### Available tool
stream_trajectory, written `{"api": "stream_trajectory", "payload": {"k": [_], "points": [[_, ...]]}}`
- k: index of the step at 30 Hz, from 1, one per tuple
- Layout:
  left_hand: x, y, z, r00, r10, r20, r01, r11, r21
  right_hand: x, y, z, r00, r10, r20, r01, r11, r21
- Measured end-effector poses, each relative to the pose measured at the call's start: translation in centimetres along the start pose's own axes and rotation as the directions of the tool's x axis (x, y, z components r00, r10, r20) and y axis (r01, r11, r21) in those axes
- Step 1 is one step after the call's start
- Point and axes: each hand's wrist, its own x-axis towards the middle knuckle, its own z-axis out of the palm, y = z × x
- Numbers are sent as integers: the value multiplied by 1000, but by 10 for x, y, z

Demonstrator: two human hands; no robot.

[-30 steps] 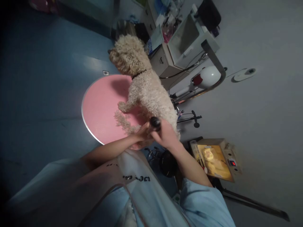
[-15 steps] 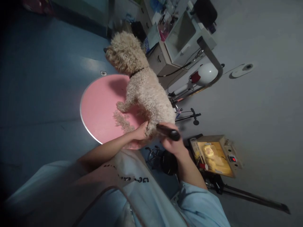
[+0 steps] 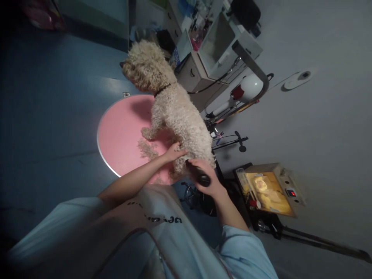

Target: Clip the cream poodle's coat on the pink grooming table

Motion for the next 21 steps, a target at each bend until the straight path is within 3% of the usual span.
{"api": "stream_trajectory", "payload": {"k": [2, 4, 7, 13, 16, 18, 21], "points": [[1, 0, 4, 1000, -1, 21, 2, 999, -40, 2, 2, -19, 983, -9, -185, 11, 1000, 10], [2, -3, 7, 1000, -1, 26, 4, 996, -87, 6, 7, -31, 961, -16, -277, 19, 1000, 11], [6, -10, 8, 1000, -17, 17, 19, 993, -121, 7, 15, -24, 979, 61, -196, -52, 997, 50], [11, -13, 8, 996, -87, -10, 86, 992, -97, -16, 16, 18, 986, 165, 21, -166, 983, 78], [10, -11, 9, 993, -122, 5, 121, 983, -139, -25, 10, 9, 985, 160, 61, -167, 976, 142], [8, -11, 9, 989, -146, 7, 145, 976, -160, -25, 10, -8, 987, 141, -76, -125, 975, 186], [8, -11, 11, 986, -167, -17, 161, 970, -180, -18, 16, -33, 945, 155, -289, -96, 973, 208]]}}
